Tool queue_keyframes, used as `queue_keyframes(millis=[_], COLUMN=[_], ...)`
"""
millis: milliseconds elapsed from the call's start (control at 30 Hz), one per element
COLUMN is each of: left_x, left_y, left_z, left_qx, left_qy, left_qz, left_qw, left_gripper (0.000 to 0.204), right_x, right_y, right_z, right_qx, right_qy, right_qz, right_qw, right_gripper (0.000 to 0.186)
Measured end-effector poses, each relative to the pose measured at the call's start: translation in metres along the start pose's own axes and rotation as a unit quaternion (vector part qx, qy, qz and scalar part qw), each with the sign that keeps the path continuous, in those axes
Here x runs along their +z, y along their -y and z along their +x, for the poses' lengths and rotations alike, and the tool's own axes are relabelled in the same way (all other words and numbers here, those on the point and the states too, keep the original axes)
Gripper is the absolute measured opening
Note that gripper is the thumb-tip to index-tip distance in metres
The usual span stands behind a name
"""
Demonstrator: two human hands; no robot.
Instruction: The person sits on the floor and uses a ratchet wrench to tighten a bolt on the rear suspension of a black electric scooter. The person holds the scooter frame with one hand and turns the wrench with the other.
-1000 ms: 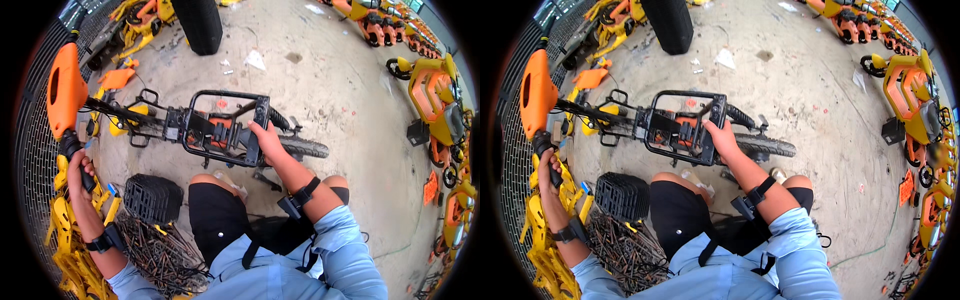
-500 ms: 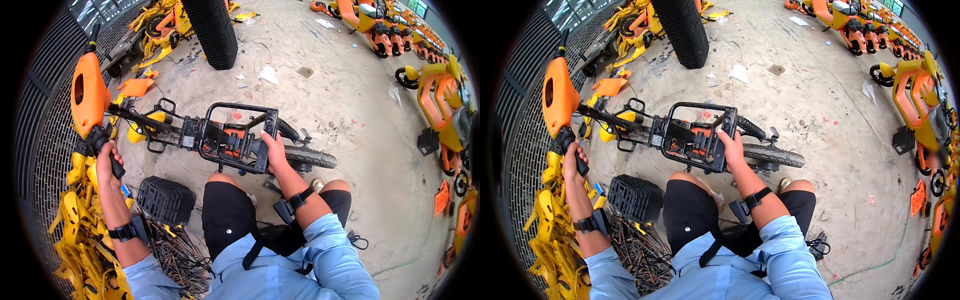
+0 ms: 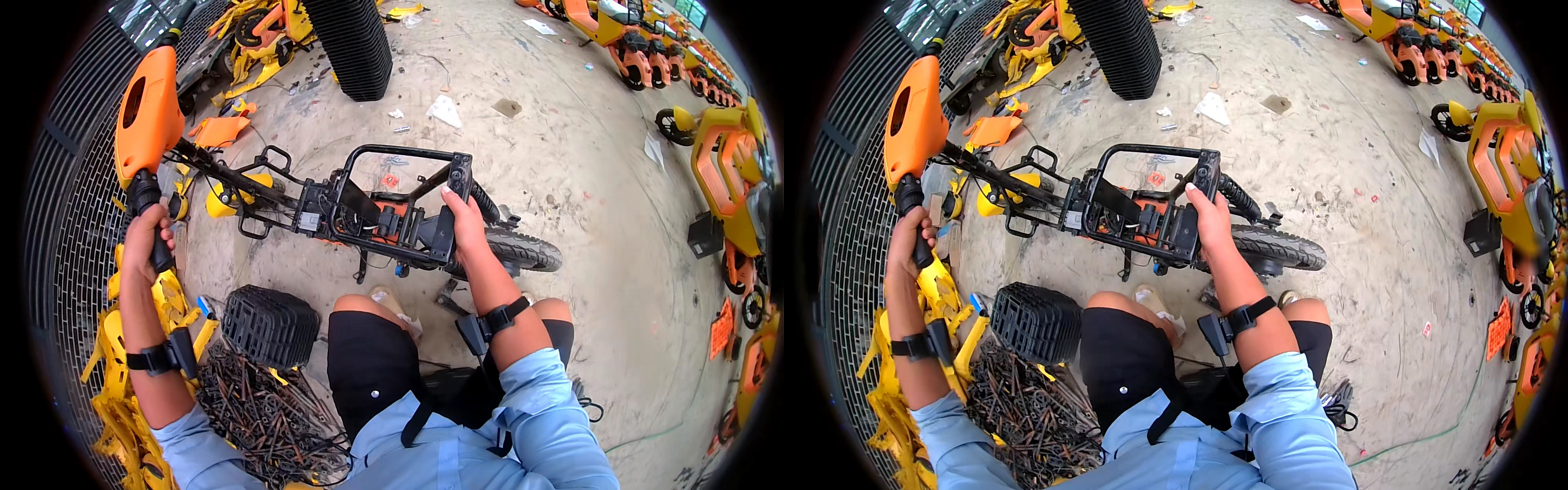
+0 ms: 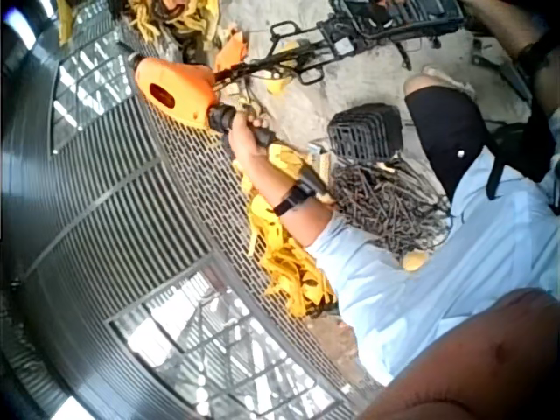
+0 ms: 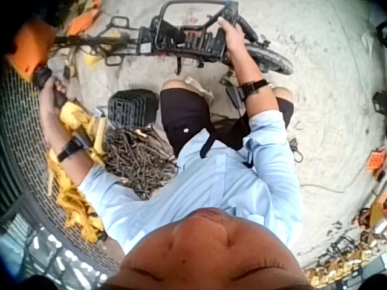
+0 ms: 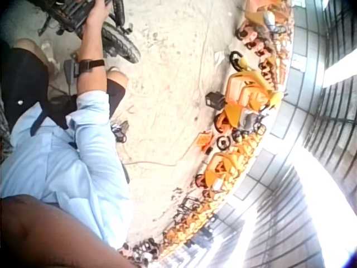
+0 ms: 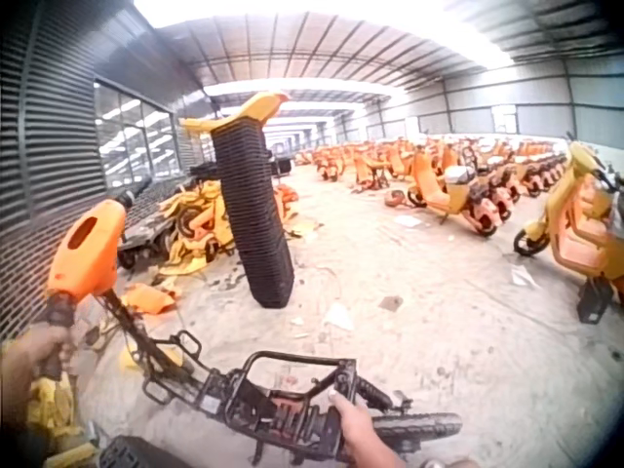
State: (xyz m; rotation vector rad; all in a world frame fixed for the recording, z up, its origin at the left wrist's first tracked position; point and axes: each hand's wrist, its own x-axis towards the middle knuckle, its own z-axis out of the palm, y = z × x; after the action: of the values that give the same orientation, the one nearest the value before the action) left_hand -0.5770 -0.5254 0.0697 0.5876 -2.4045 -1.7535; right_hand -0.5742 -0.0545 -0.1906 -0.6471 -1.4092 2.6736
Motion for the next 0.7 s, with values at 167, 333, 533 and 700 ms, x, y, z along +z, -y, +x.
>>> queue_keyframes(millis=[167,333,533,700], left_x=[-0.051,-0.133,-0.166,-0.160], left_y=[-0.036,-0.024,-0.003,-0.015], left_z=[0.015,0.066,0.094,0.131], left_qx=[-0.011,0.124,0.119,0.166], left_qy=[-0.019,-0.275,-0.369,-0.388], left_qz=[0.251,0.637,0.683,0.675], left_qw=[0.968,0.709,0.620,0.605], left_gripper=[0.018,0.046,0.044,0.046], right_x=[0.009,0.037,0.031,0.008], right_y=[-0.004,-0.014,-0.023,-0.015], right_z=[0.017,0.014,0.018,0.042], right_qx=[0.002,-0.009,-0.043,-0.029], right_qy=[-0.004,0.031,0.030,0.015], right_qz=[-0.010,-0.010,-0.050,-0.079], right_qw=[1.000,0.999,0.997,0.996], right_gripper=[0.036,0.028,0.026,0.036])
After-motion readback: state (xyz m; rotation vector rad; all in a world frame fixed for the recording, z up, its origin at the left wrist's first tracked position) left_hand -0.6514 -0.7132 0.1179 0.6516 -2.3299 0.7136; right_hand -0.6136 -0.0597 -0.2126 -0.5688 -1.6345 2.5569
